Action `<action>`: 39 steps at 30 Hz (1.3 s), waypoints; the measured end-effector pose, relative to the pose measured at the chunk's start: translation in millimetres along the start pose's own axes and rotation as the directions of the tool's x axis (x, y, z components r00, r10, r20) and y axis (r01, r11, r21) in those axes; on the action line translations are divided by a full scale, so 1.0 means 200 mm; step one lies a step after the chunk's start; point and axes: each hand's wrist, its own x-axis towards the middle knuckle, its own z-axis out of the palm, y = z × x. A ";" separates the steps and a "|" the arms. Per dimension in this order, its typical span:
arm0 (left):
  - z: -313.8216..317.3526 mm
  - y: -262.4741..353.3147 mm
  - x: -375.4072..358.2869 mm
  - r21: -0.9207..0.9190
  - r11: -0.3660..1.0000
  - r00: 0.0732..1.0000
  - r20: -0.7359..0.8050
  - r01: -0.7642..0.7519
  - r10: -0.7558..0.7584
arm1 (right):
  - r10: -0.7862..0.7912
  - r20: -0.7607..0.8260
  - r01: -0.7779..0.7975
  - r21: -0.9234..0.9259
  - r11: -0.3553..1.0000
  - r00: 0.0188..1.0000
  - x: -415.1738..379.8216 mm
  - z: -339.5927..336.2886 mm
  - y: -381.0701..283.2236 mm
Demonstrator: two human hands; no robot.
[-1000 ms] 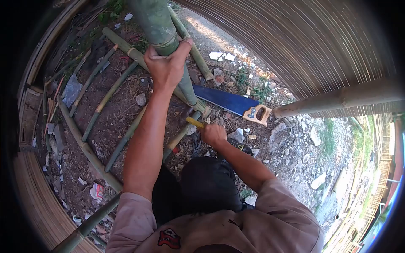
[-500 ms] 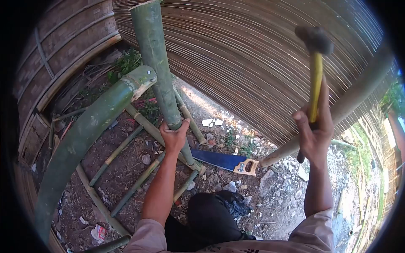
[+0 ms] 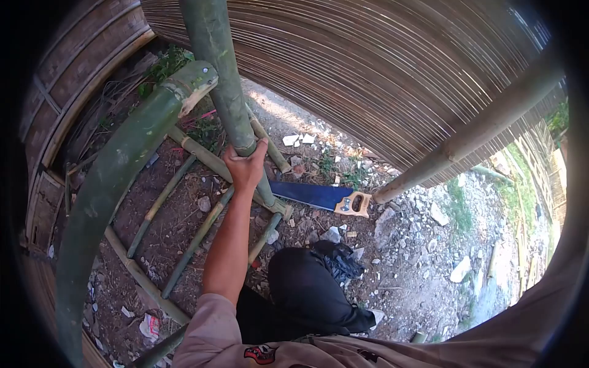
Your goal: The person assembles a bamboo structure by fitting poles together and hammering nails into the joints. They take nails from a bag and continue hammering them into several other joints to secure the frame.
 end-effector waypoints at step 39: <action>-1.71 1.51 -1.39 0.866 0.205 0.309 -0.370 0.455 0.876 | -0.194 0.430 -0.464 0.714 -0.525 0.882 -1.44 0.78 -1.18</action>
